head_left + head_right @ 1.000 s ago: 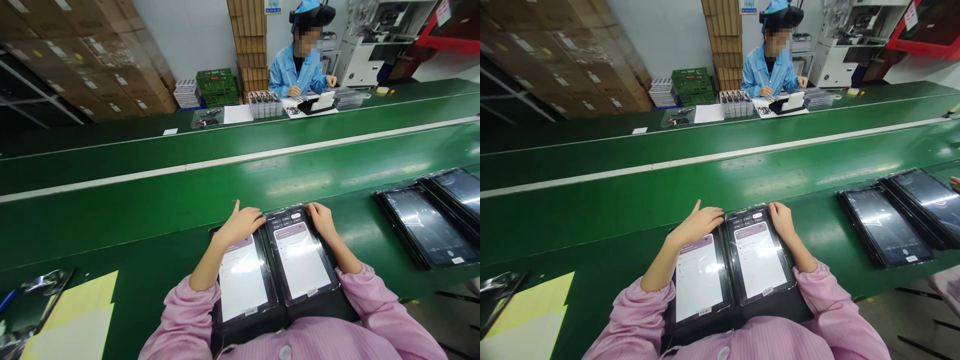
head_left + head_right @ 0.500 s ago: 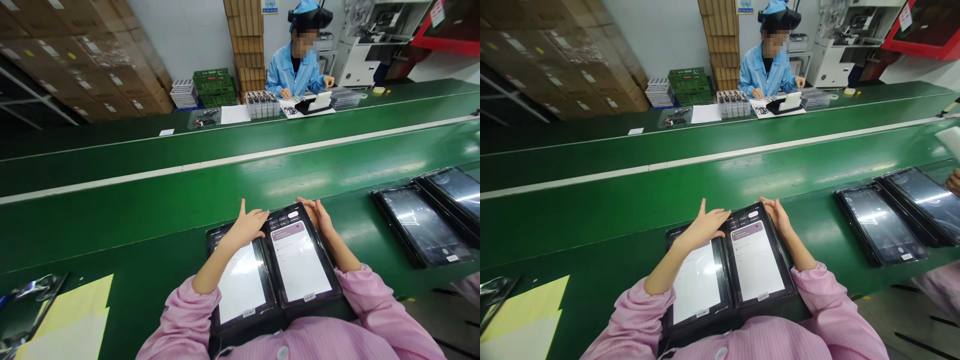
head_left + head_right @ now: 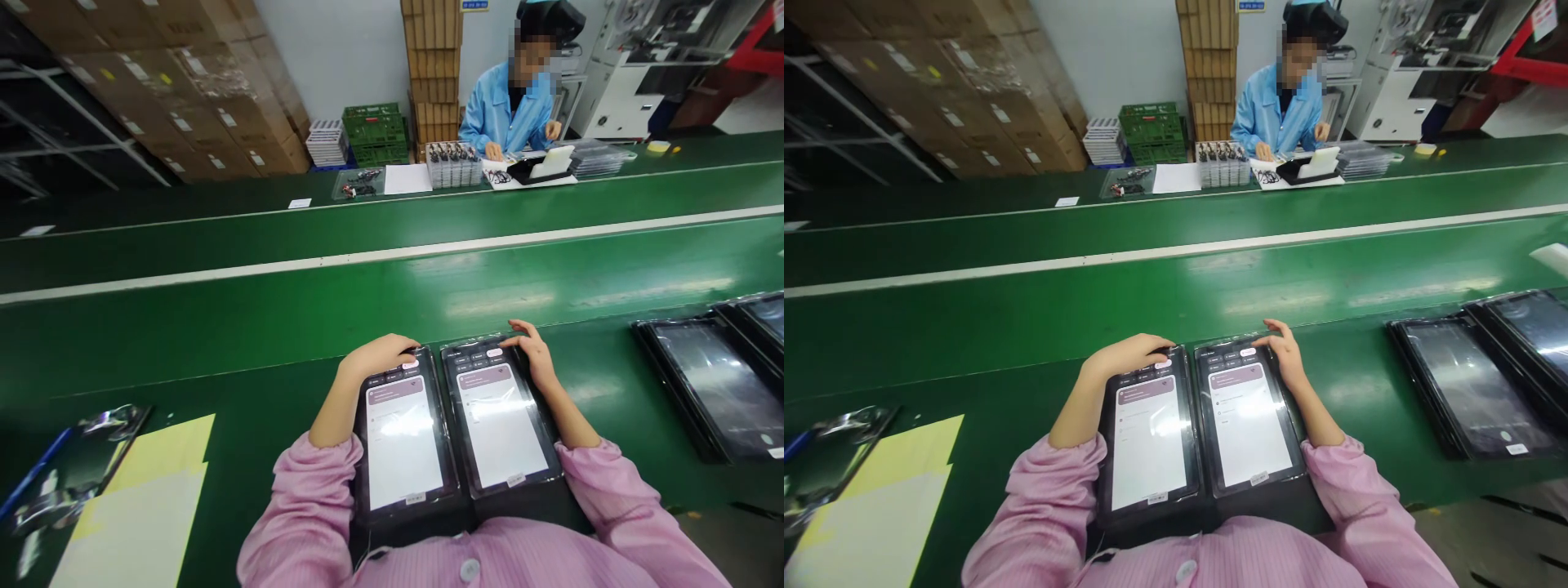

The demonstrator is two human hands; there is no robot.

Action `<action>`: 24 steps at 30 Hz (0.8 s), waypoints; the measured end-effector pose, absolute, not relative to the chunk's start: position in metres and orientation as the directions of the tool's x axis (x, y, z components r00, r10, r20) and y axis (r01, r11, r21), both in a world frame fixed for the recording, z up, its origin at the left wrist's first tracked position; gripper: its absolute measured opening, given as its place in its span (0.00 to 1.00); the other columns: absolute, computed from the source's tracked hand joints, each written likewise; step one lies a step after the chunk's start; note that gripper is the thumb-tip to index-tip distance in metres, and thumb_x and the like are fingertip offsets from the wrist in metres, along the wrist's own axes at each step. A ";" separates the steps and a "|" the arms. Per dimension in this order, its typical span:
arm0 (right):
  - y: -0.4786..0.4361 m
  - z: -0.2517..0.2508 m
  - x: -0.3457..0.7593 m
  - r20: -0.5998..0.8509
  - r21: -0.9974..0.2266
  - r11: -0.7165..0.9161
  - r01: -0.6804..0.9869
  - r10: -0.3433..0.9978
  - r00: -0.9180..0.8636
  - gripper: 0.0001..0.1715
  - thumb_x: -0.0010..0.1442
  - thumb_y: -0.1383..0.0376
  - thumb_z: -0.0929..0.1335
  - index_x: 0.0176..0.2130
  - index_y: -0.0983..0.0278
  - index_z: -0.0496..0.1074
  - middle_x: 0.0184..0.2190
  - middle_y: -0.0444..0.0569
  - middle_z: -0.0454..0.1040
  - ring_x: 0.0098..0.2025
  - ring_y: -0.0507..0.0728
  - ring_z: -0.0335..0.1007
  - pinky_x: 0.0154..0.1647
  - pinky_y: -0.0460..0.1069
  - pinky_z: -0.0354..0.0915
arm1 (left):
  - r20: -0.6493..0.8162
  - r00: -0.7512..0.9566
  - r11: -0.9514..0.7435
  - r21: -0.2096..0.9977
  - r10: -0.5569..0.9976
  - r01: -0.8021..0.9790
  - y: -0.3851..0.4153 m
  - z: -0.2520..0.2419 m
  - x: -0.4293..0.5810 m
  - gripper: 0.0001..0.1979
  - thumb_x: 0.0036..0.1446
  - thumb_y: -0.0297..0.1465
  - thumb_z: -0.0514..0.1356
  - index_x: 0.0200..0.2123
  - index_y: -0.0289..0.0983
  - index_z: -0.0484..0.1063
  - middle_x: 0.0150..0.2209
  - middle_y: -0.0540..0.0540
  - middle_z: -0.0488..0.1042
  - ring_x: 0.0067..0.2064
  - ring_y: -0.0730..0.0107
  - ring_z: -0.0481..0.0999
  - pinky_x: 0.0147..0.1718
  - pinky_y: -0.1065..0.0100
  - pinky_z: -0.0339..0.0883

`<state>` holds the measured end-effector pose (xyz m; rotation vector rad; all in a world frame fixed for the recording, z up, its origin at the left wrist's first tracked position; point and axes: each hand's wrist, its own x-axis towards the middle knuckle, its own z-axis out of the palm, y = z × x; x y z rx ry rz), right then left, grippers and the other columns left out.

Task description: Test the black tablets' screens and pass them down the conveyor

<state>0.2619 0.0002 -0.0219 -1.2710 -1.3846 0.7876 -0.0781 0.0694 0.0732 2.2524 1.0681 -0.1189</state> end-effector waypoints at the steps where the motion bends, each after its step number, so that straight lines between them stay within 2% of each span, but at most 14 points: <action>1: 0.002 -0.023 0.265 0.231 -0.958 0.204 0.203 0.965 0.125 0.32 0.62 0.37 0.62 0.36 0.57 0.81 0.56 0.52 0.69 0.59 0.67 0.63 0.62 0.62 0.58 | -0.327 0.673 -0.464 0.525 0.664 0.713 0.070 0.073 -0.079 0.17 0.65 0.37 0.51 0.47 0.41 0.76 0.51 0.44 0.79 0.49 0.60 0.79 0.45 0.67 0.69; 3: 0.004 -0.024 0.272 0.161 -0.984 0.154 0.092 0.984 0.079 0.31 0.61 0.38 0.64 0.47 0.56 0.78 0.57 0.53 0.70 0.60 0.67 0.64 0.62 0.62 0.59 | -0.334 0.677 -0.462 0.531 0.656 0.711 0.070 0.072 -0.083 0.18 0.66 0.38 0.49 0.49 0.41 0.75 0.52 0.45 0.79 0.50 0.60 0.78 0.46 0.67 0.68; 4: 0.005 -0.024 0.276 0.129 -0.989 0.128 0.068 0.992 0.012 0.33 0.59 0.38 0.67 0.53 0.55 0.74 0.57 0.54 0.70 0.60 0.67 0.64 0.62 0.63 0.59 | -0.347 0.676 -0.471 0.514 0.650 0.717 0.069 0.071 -0.084 0.18 0.65 0.39 0.51 0.50 0.41 0.74 0.52 0.44 0.78 0.51 0.59 0.78 0.46 0.67 0.68; 5: 0.004 -0.023 0.278 0.106 -0.991 0.112 0.067 0.991 -0.079 0.41 0.55 0.39 0.71 0.59 0.55 0.68 0.58 0.55 0.69 0.61 0.68 0.64 0.63 0.64 0.57 | -0.362 0.677 -0.488 0.489 0.640 0.723 0.067 0.070 -0.084 0.18 0.62 0.41 0.55 0.51 0.41 0.73 0.52 0.43 0.78 0.51 0.58 0.77 0.46 0.67 0.68; 6: 0.003 -0.022 0.281 0.094 -0.990 0.111 0.086 0.979 -0.181 0.52 0.49 0.40 0.76 0.64 0.56 0.61 0.60 0.57 0.67 0.63 0.68 0.62 0.65 0.65 0.56 | -0.379 0.677 -0.510 0.456 0.631 0.730 0.066 0.068 -0.083 0.21 0.58 0.42 0.60 0.52 0.40 0.72 0.52 0.43 0.77 0.50 0.57 0.77 0.44 0.67 0.68; 8: 0.000 -0.017 0.282 0.092 -0.975 0.155 0.157 0.932 -0.351 0.73 0.36 0.45 0.82 0.70 0.58 0.50 0.65 0.62 0.60 0.67 0.71 0.54 0.67 0.66 0.50 | -0.404 0.662 -0.552 0.366 0.631 0.749 0.062 0.066 -0.079 0.29 0.47 0.45 0.68 0.50 0.39 0.71 0.49 0.41 0.77 0.47 0.53 0.78 0.40 0.65 0.69; 10: -0.004 -0.014 0.281 0.094 -0.953 0.202 0.224 0.905 -0.415 0.81 0.30 0.50 0.85 0.71 0.59 0.46 0.68 0.64 0.53 0.70 0.72 0.48 0.69 0.66 0.46 | -0.404 0.633 -0.568 0.283 0.661 0.773 0.060 0.065 -0.073 0.29 0.41 0.44 0.72 0.45 0.37 0.71 0.44 0.41 0.77 0.43 0.51 0.78 0.37 0.64 0.69; 12: -0.004 -0.014 0.277 0.091 -0.953 0.189 0.237 0.923 -0.373 0.78 0.33 0.54 0.84 0.71 0.59 0.47 0.67 0.63 0.56 0.68 0.71 0.52 0.69 0.66 0.47 | -0.372 0.616 -0.551 0.275 0.695 0.788 0.059 0.066 -0.068 0.22 0.42 0.38 0.72 0.41 0.38 0.72 0.41 0.42 0.78 0.41 0.52 0.79 0.35 0.65 0.69; 15: 0.001 -0.020 0.272 0.072 -0.990 0.090 0.109 0.984 -0.166 0.63 0.45 0.53 0.80 0.69 0.57 0.50 0.56 0.58 0.71 0.58 0.66 0.68 0.64 0.64 0.58 | -0.309 0.603 -0.511 0.330 0.736 0.794 0.060 0.071 -0.067 0.08 0.56 0.31 0.63 0.40 0.40 0.75 0.42 0.45 0.81 0.43 0.57 0.80 0.37 0.68 0.69; 18: 0.005 -0.028 0.271 0.021 -1.000 0.021 0.002 0.995 0.101 0.44 0.51 0.49 0.75 0.62 0.55 0.62 0.47 0.53 0.77 0.51 0.64 0.74 0.58 0.63 0.66 | -0.265 0.550 -0.473 0.304 0.792 0.827 0.056 0.074 -0.071 0.14 0.63 0.26 0.51 0.44 0.39 0.77 0.48 0.41 0.80 0.50 0.55 0.79 0.45 0.63 0.69; 20: 0.002 -0.033 0.273 0.002 -1.000 0.003 -0.004 0.985 0.175 0.36 0.53 0.47 0.74 0.57 0.55 0.66 0.47 0.53 0.76 0.52 0.65 0.73 0.58 0.63 0.66 | -0.239 0.534 -0.459 0.307 0.811 0.834 0.049 0.074 -0.076 0.16 0.65 0.27 0.50 0.50 0.38 0.75 0.54 0.39 0.77 0.54 0.52 0.77 0.49 0.60 0.68; 22: -0.008 -0.036 0.274 0.011 -1.000 0.007 0.027 0.989 0.147 0.37 0.52 0.46 0.75 0.56 0.56 0.66 0.50 0.54 0.75 0.54 0.65 0.71 0.60 0.64 0.65 | -0.221 0.569 -0.480 0.350 0.792 0.804 0.041 0.075 -0.082 0.19 0.64 0.31 0.54 0.58 0.40 0.69 0.60 0.41 0.72 0.59 0.53 0.73 0.53 0.60 0.66; 24: -0.023 -0.036 0.273 0.040 -0.995 0.033 0.089 0.996 0.076 0.44 0.50 0.48 0.77 0.60 0.56 0.62 0.55 0.56 0.71 0.58 0.66 0.67 0.63 0.64 0.61 | -0.227 0.621 -0.511 0.396 0.751 0.763 0.033 0.075 -0.087 0.27 0.61 0.33 0.59 0.64 0.42 0.61 0.65 0.42 0.66 0.63 0.54 0.68 0.58 0.60 0.63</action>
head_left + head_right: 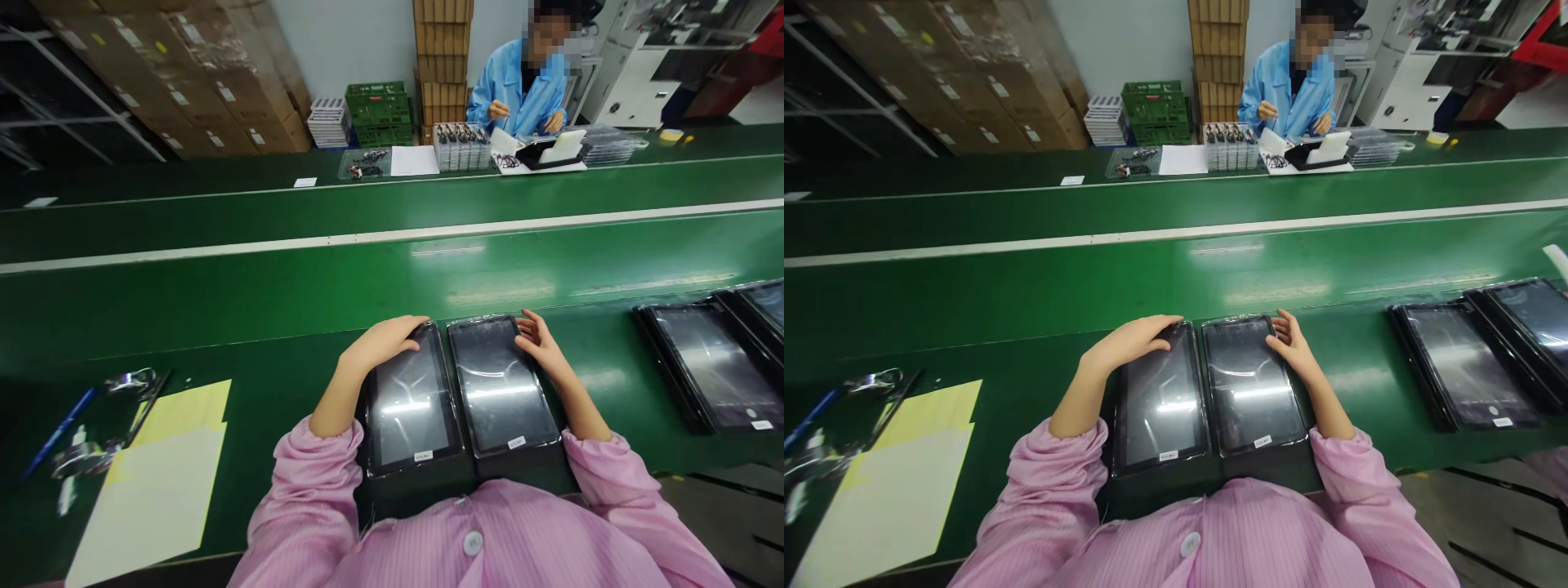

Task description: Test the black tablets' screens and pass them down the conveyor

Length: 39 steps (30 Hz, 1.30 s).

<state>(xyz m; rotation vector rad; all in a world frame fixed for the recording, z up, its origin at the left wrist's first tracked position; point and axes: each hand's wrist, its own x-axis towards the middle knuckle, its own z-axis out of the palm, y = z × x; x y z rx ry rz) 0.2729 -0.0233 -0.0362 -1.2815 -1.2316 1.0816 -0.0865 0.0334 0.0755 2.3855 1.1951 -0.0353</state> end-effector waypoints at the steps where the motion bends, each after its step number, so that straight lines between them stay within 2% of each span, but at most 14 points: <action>1: -0.031 -0.036 0.272 0.057 -0.991 0.051 0.124 0.998 0.041 0.48 0.50 0.49 0.77 0.63 0.56 0.59 0.58 0.58 0.68 0.61 0.67 0.64 0.64 0.64 0.59 | -0.249 0.633 -0.515 0.404 0.733 0.756 0.030 0.076 -0.088 0.32 0.59 0.33 0.61 0.66 0.42 0.57 0.66 0.41 0.64 0.65 0.54 0.66 0.60 0.59 0.61; 3: -0.045 -0.034 0.271 0.085 -0.979 0.088 0.186 0.996 -0.028 0.53 0.52 0.49 0.77 0.67 0.56 0.52 0.64 0.60 0.60 0.66 0.68 0.56 0.67 0.65 0.54 | -0.310 0.628 -0.508 0.389 0.713 0.769 0.023 0.078 -0.087 0.41 0.55 0.35 0.65 0.69 0.42 0.50 0.68 0.38 0.59 0.67 0.50 0.61 0.65 0.52 0.54; 6: -0.056 -0.030 0.271 0.090 -0.966 0.117 0.232 0.988 -0.123 0.55 0.57 0.48 0.74 0.70 0.57 0.45 0.68 0.61 0.52 0.70 0.67 0.47 0.69 0.66 0.48 | -0.375 0.609 -0.515 0.326 0.699 0.793 0.014 0.079 -0.079 0.52 0.51 0.37 0.68 0.71 0.40 0.41 0.69 0.32 0.55 0.70 0.45 0.55 0.66 0.39 0.40; 9: -0.057 -0.025 0.274 0.087 -0.956 0.138 0.258 0.976 -0.199 0.58 0.56 0.49 0.74 0.70 0.57 0.42 0.69 0.60 0.49 0.71 0.68 0.43 0.70 0.66 0.46 | -0.380 0.599 -0.547 0.248 0.704 0.800 0.006 0.075 -0.070 0.57 0.49 0.40 0.69 0.71 0.39 0.34 0.69 0.27 0.52 0.70 0.40 0.50 0.65 0.34 0.35; 12: -0.056 -0.024 0.277 0.087 -0.963 0.131 0.235 0.978 -0.189 0.61 0.52 0.49 0.77 0.70 0.56 0.43 0.69 0.59 0.51 0.70 0.68 0.46 0.69 0.66 0.48 | -0.362 0.600 -0.565 0.209 0.714 0.798 0.003 0.072 -0.068 0.59 0.49 0.41 0.69 0.71 0.40 0.30 0.68 0.25 0.51 0.70 0.37 0.49 0.64 0.33 0.35; 14: -0.056 -0.024 0.279 0.065 -0.984 0.084 0.160 0.991 -0.119 0.55 0.53 0.49 0.76 0.69 0.54 0.48 0.66 0.58 0.57 0.68 0.67 0.53 0.68 0.65 0.53 | -0.351 0.618 -0.569 0.243 0.703 0.786 0.005 0.071 -0.071 0.59 0.51 0.42 0.68 0.71 0.42 0.29 0.68 0.27 0.53 0.70 0.39 0.50 0.64 0.33 0.35; 16: -0.056 -0.026 0.281 0.014 -0.995 0.017 0.097 0.999 -0.031 0.43 0.55 0.48 0.75 0.63 0.55 0.60 0.60 0.56 0.67 0.64 0.66 0.62 0.66 0.63 0.58 | -0.339 0.638 -0.572 0.283 0.691 0.770 0.008 0.071 -0.073 0.54 0.54 0.42 0.67 0.71 0.44 0.31 0.68 0.29 0.53 0.70 0.42 0.52 0.64 0.32 0.35; 18: -0.056 -0.027 0.283 -0.045 -0.994 -0.049 0.096 0.998 0.048 0.32 0.54 0.48 0.75 0.53 0.58 0.71 0.53 0.55 0.74 0.58 0.66 0.69 0.62 0.62 0.63 | -0.335 0.643 -0.579 0.279 0.689 0.766 0.011 0.069 -0.072 0.45 0.57 0.39 0.65 0.70 0.46 0.41 0.68 0.31 0.54 0.70 0.44 0.53 0.65 0.33 0.36; 21: -0.057 -0.027 0.286 -0.091 -0.981 -0.109 0.157 0.989 0.119 0.27 0.50 0.48 0.76 0.43 0.62 0.77 0.43 0.55 0.79 0.49 0.66 0.75 0.55 0.61 0.69 | -0.325 0.651 -0.606 0.240 0.685 0.758 0.012 0.062 -0.066 0.30 0.60 0.32 0.64 0.63 0.47 0.58 0.68 0.34 0.55 0.70 0.45 0.51 0.65 0.33 0.38; 23: -0.058 -0.026 0.286 -0.093 -0.975 -0.119 0.188 0.986 0.141 0.26 0.49 0.48 0.76 0.41 0.63 0.78 0.40 0.55 0.80 0.45 0.65 0.77 0.51 0.60 0.71 | -0.313 0.669 -0.621 0.249 0.674 0.743 0.011 0.058 -0.063 0.24 0.60 0.28 0.63 0.59 0.48 0.64 0.68 0.36 0.54 0.71 0.45 0.47 0.65 0.32 0.39; 28: -0.060 -0.019 0.281 -0.113 -0.969 -0.149 0.198 0.977 0.183 0.26 0.46 0.48 0.77 0.37 0.64 0.80 0.37 0.55 0.81 0.41 0.64 0.78 0.46 0.58 0.73 | -0.343 0.644 -0.571 0.297 0.684 0.765 0.012 0.057 -0.060 0.23 0.59 0.26 0.64 0.55 0.49 0.68 0.68 0.39 0.54 0.72 0.44 0.45 0.64 0.30 0.37; 33: -0.060 -0.018 0.280 -0.127 -0.967 -0.169 0.188 0.968 0.217 0.28 0.42 0.48 0.79 0.36 0.64 0.79 0.36 0.55 0.81 0.40 0.65 0.78 0.44 0.57 0.74 | -0.372 0.650 -0.544 0.358 0.663 0.759 0.019 0.063 -0.060 0.23 0.56 0.27 0.66 0.54 0.51 0.70 0.65 0.42 0.56 0.68 0.47 0.53 0.65 0.40 0.44; 39: -0.061 -0.021 0.281 -0.121 -0.965 -0.165 0.205 0.970 0.213 0.27 0.43 0.47 0.78 0.36 0.64 0.79 0.35 0.55 0.80 0.40 0.65 0.78 0.43 0.57 0.73 | -0.432 0.634 -0.540 0.333 0.642 0.773 0.025 0.069 -0.050 0.23 0.53 0.25 0.67 0.50 0.50 0.71 0.57 0.44 0.59 0.62 0.48 0.60 0.61 0.49 0.54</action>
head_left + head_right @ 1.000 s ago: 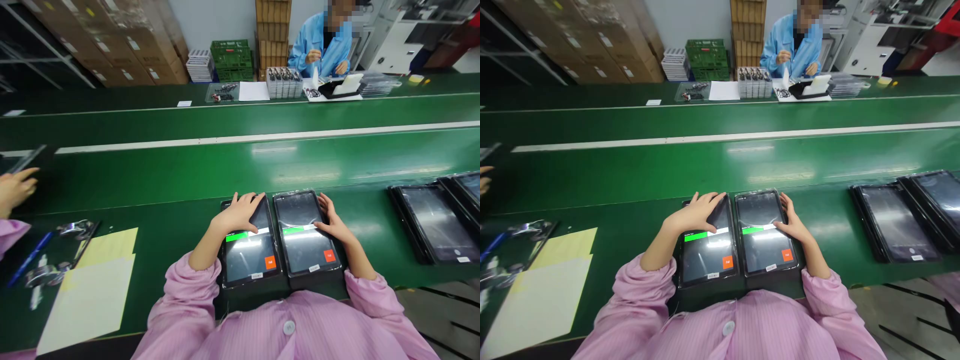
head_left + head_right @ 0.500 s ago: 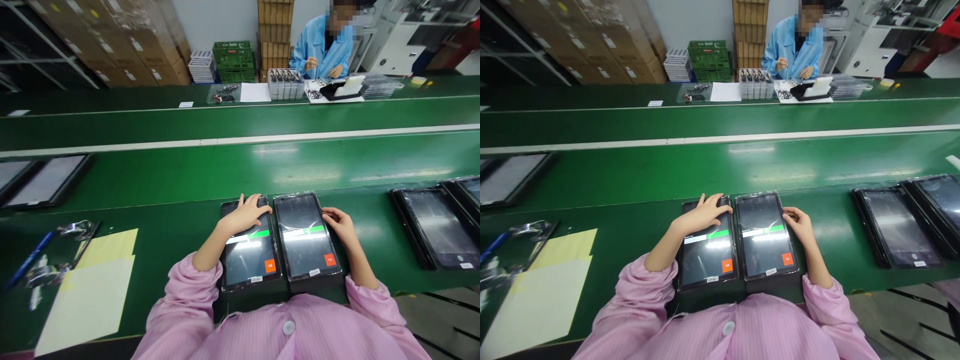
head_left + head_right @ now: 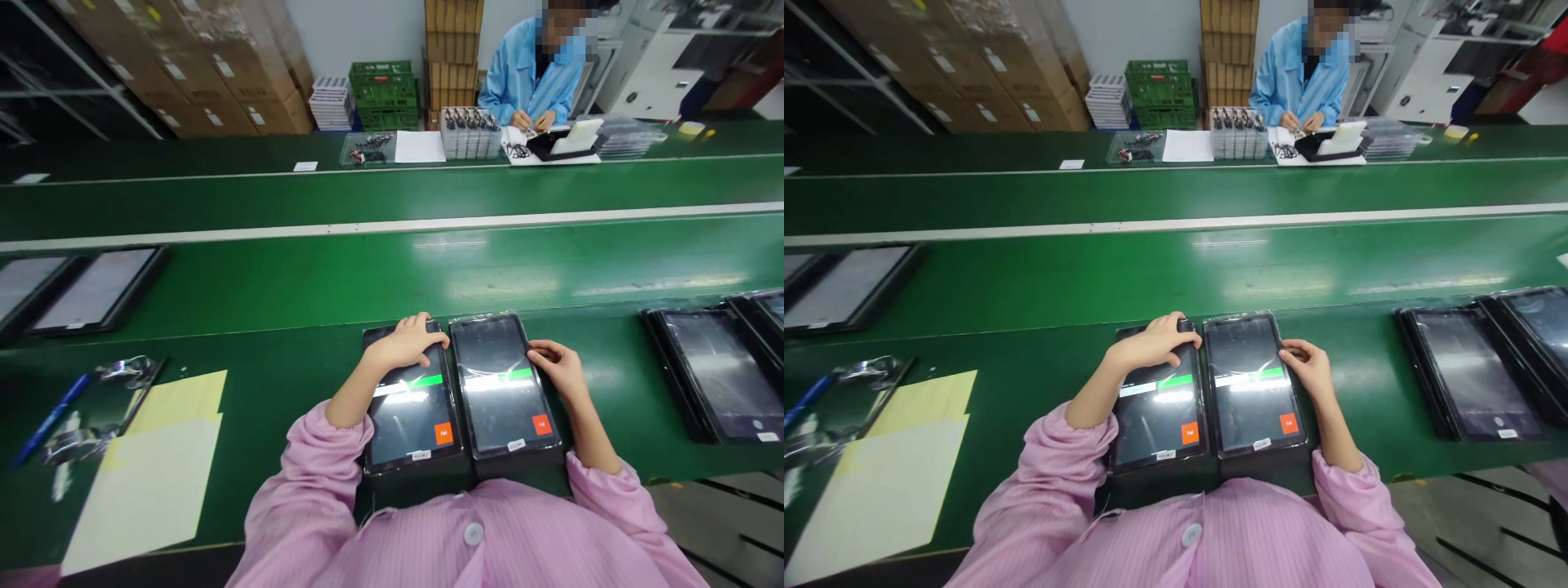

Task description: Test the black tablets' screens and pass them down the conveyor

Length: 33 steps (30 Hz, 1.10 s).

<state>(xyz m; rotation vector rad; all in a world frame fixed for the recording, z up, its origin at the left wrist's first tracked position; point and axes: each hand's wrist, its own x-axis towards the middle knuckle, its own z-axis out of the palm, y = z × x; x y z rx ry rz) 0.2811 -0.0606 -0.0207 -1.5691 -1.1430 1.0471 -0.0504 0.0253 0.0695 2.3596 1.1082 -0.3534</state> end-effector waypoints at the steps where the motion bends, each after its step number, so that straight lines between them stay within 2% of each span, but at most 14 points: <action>1: -0.061 -0.022 0.281 -0.119 -0.965 -0.162 0.207 0.971 0.207 0.27 0.44 0.47 0.78 0.36 0.63 0.78 0.35 0.54 0.80 0.39 0.64 0.77 0.43 0.56 0.73 | -0.445 0.627 -0.534 0.331 0.639 0.778 0.026 0.071 -0.049 0.23 0.52 0.25 0.67 0.50 0.49 0.71 0.56 0.44 0.59 0.61 0.48 0.61 0.60 0.50 0.56; 7: -0.059 -0.028 0.281 -0.069 -0.968 -0.103 0.227 0.986 0.154 0.27 0.49 0.48 0.74 0.44 0.61 0.75 0.36 0.51 0.77 0.39 0.61 0.74 0.42 0.55 0.72 | -0.398 0.627 -0.502 0.380 0.670 0.777 0.028 0.072 -0.054 0.28 0.49 0.25 0.69 0.53 0.47 0.68 0.54 0.43 0.60 0.54 0.53 0.67 0.55 0.56 0.63; 11: -0.058 -0.028 0.281 -0.055 -0.971 -0.084 0.224 0.990 0.133 0.27 0.51 0.50 0.74 0.47 0.60 0.74 0.37 0.49 0.75 0.39 0.60 0.72 0.43 0.55 0.71 | -0.369 0.653 -0.532 0.384 0.661 0.755 0.030 0.069 -0.057 0.28 0.49 0.28 0.69 0.53 0.47 0.68 0.53 0.44 0.60 0.51 0.55 0.69 0.53 0.58 0.65; 20: -0.058 -0.022 0.281 -0.043 -0.961 -0.075 0.266 0.991 0.124 0.27 0.51 0.51 0.73 0.47 0.60 0.75 0.37 0.48 0.74 0.39 0.60 0.71 0.42 0.54 0.70 | -0.382 0.661 -0.556 0.359 0.645 0.750 0.031 0.069 -0.055 0.26 0.51 0.30 0.69 0.53 0.48 0.69 0.54 0.44 0.61 0.56 0.51 0.66 0.55 0.56 0.62; 26: -0.059 -0.020 0.280 -0.027 -0.951 -0.055 0.303 0.995 0.097 0.26 0.53 0.51 0.71 0.48 0.60 0.73 0.38 0.49 0.73 0.40 0.60 0.71 0.44 0.54 0.70 | -0.416 0.638 -0.538 0.342 0.649 0.770 0.031 0.074 -0.050 0.26 0.49 0.29 0.70 0.51 0.48 0.69 0.53 0.44 0.61 0.55 0.52 0.67 0.53 0.57 0.63; 29: -0.059 -0.020 0.279 -0.016 -0.950 -0.042 0.309 0.996 0.085 0.24 0.54 0.51 0.70 0.48 0.59 0.72 0.38 0.47 0.72 0.40 0.59 0.70 0.43 0.54 0.69 | -0.392 0.625 -0.489 0.398 0.675 0.776 0.029 0.074 -0.054 0.31 0.48 0.28 0.70 0.56 0.47 0.66 0.55 0.43 0.62 0.56 0.52 0.67 0.54 0.58 0.62; 33: -0.058 -0.022 0.280 -0.010 -0.954 -0.030 0.298 0.998 0.068 0.25 0.55 0.51 0.71 0.49 0.58 0.71 0.37 0.46 0.70 0.39 0.58 0.69 0.42 0.53 0.69 | -0.316 0.629 -0.478 0.439 0.711 0.761 0.028 0.064 -0.063 0.43 0.49 0.30 0.69 0.65 0.46 0.53 0.58 0.41 0.63 0.59 0.50 0.66 0.56 0.57 0.60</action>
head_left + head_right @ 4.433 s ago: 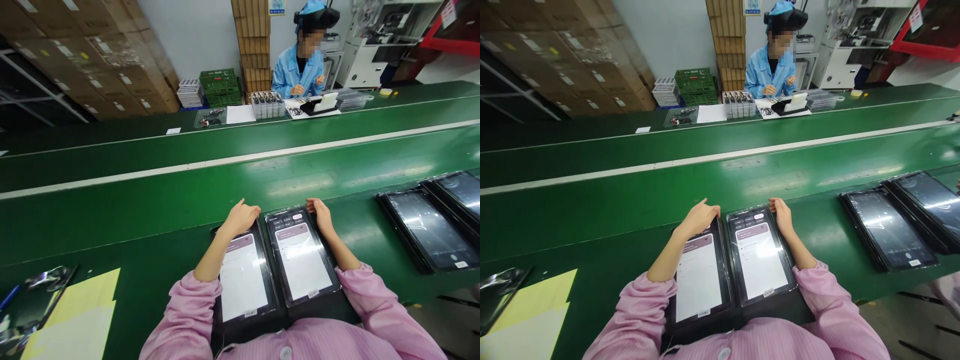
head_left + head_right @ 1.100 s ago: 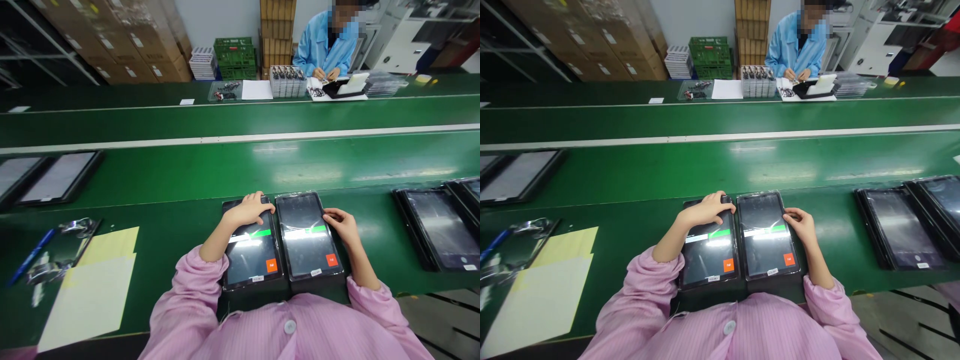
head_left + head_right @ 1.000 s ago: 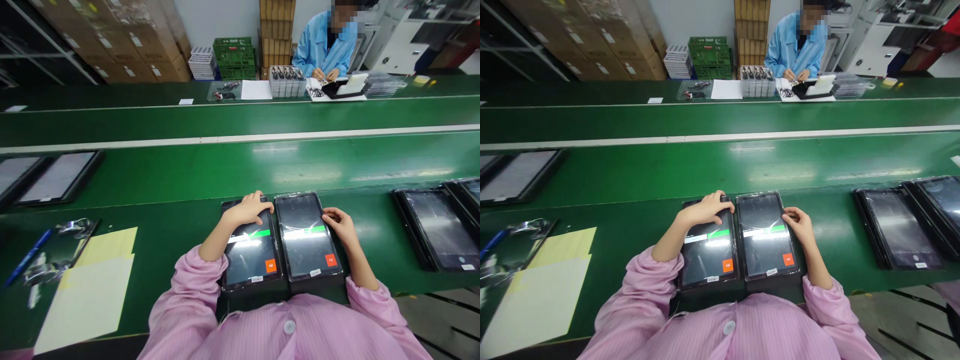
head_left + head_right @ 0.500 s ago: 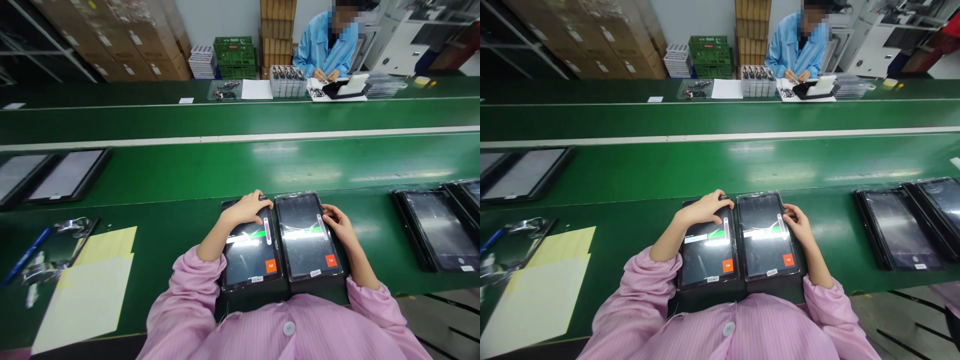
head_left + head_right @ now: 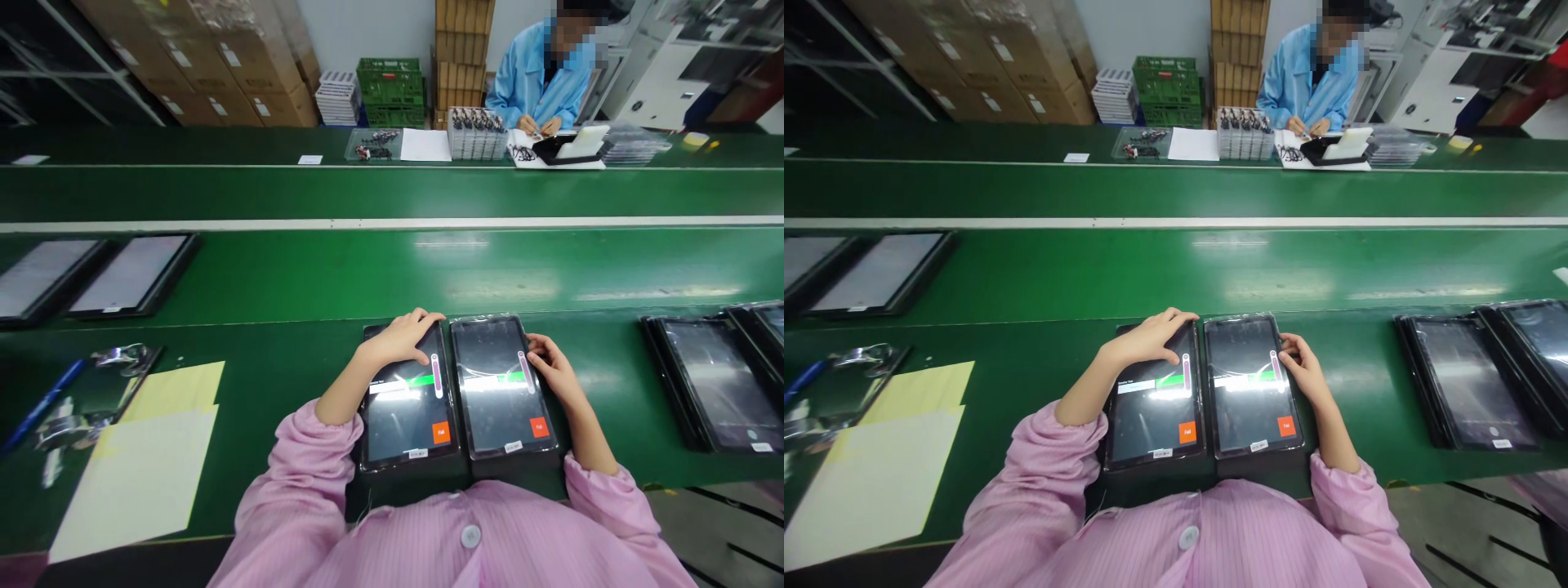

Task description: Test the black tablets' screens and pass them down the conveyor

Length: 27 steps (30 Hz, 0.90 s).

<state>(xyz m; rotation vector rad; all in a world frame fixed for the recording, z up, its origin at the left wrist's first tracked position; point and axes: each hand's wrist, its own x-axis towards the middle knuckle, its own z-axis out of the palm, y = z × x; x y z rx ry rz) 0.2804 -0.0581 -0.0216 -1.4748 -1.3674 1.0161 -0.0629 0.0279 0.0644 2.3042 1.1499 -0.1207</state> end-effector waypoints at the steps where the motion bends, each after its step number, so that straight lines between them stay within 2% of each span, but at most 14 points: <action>1: -0.057 -0.023 0.281 -0.008 -0.955 -0.027 0.296 0.998 0.066 0.25 0.55 0.51 0.71 0.50 0.58 0.70 0.37 0.46 0.70 0.39 0.58 0.69 0.41 0.52 0.69 | -0.305 0.628 -0.484 0.432 0.716 0.761 0.028 0.062 -0.065 0.45 0.50 0.32 0.69 0.66 0.45 0.50 0.58 0.39 0.64 0.60 0.49 0.65 0.56 0.56 0.60; 5: -0.056 -0.025 0.284 0.008 -0.944 -0.015 0.329 0.998 0.067 0.29 0.56 0.50 0.70 0.53 0.58 0.68 0.38 0.48 0.71 0.39 0.60 0.70 0.39 0.54 0.71 | -0.306 0.608 -0.488 0.385 0.733 0.783 0.029 0.055 -0.066 0.48 0.50 0.37 0.69 0.67 0.41 0.45 0.60 0.35 0.64 0.62 0.45 0.64 0.56 0.55 0.59; 7: -0.060 -0.019 0.280 0.085 -0.904 0.027 0.427 0.990 0.116 0.30 0.57 0.49 0.69 0.55 0.59 0.67 0.40 0.51 0.71 0.42 0.62 0.70 0.40 0.56 0.71 | -0.329 0.567 -0.460 0.350 0.755 0.816 0.028 0.056 -0.064 0.49 0.49 0.37 0.70 0.67 0.40 0.46 0.60 0.34 0.64 0.61 0.45 0.65 0.57 0.55 0.59; 9: -0.070 -0.006 0.269 0.235 -0.792 0.119 0.599 0.965 0.119 0.29 0.61 0.50 0.68 0.57 0.60 0.67 0.44 0.55 0.70 0.47 0.66 0.68 0.46 0.61 0.69 | -0.346 0.525 -0.431 0.314 0.778 0.846 0.027 0.057 -0.062 0.49 0.48 0.38 0.70 0.67 0.38 0.47 0.59 0.33 0.65 0.61 0.44 0.66 0.57 0.54 0.58; 10: -0.078 0.002 0.260 0.309 -0.707 0.183 0.684 0.949 0.066 0.28 0.62 0.51 0.68 0.58 0.60 0.67 0.47 0.57 0.70 0.50 0.68 0.67 0.49 0.63 0.67 | -0.349 0.513 -0.424 0.301 0.784 0.854 0.027 0.058 -0.062 0.49 0.49 0.39 0.70 0.67 0.38 0.47 0.59 0.32 0.65 0.61 0.43 0.66 0.57 0.54 0.58; 12: -0.097 0.020 0.236 0.371 -0.518 0.341 0.785 0.916 -0.153 0.32 0.63 0.53 0.70 0.62 0.58 0.64 0.53 0.60 0.67 0.56 0.71 0.62 0.56 0.67 0.61 | -0.350 0.504 -0.428 0.276 0.789 0.861 0.026 0.057 -0.062 0.49 0.49 0.41 0.70 0.67 0.38 0.47 0.58 0.32 0.65 0.60 0.43 0.67 0.56 0.54 0.59; 15: -0.127 0.036 0.190 0.268 -0.298 0.584 0.755 0.810 -0.521 0.47 0.56 0.53 0.76 0.67 0.58 0.58 0.62 0.62 0.61 0.62 0.74 0.55 0.63 0.72 0.51 | -0.350 0.480 -0.430 0.214 0.804 0.877 0.026 0.056 -0.062 0.47 0.49 0.45 0.70 0.65 0.36 0.52 0.57 0.31 0.66 0.58 0.42 0.69 0.54 0.55 0.61; 18: -0.144 0.034 0.154 0.168 -0.174 0.745 0.644 0.667 -0.726 0.57 0.47 0.54 0.81 0.68 0.59 0.57 0.64 0.63 0.59 0.64 0.74 0.53 0.66 0.74 0.41 | -0.345 0.438 -0.418 0.134 0.830 0.898 0.024 0.057 -0.063 0.42 0.50 0.48 0.69 0.61 0.34 0.59 0.54 0.31 0.67 0.56 0.42 0.70 0.52 0.55 0.64; 22: -0.148 0.023 0.135 0.154 -0.135 0.760 0.636 0.650 -0.744 0.60 0.43 0.57 0.83 0.67 0.61 0.58 0.64 0.66 0.60 0.63 0.74 0.55 0.66 0.75 0.38 | -0.349 0.431 -0.430 0.086 0.832 0.899 0.021 0.060 -0.062 0.40 0.52 0.50 0.67 0.59 0.32 0.61 0.53 0.29 0.68 0.55 0.42 0.71 0.51 0.54 0.65; 27: -0.149 0.021 0.132 0.206 -0.139 0.763 0.632 0.646 -0.735 0.60 0.44 0.60 0.82 0.68 0.55 0.57 0.66 0.63 0.58 0.64 0.74 0.54 0.66 0.77 0.35 | -0.322 0.455 -0.464 0.053 0.830 0.884 0.020 0.058 -0.061 0.38 0.54 0.51 0.66 0.59 0.32 0.60 0.52 0.30 0.69 0.54 0.42 0.71 0.50 0.54 0.65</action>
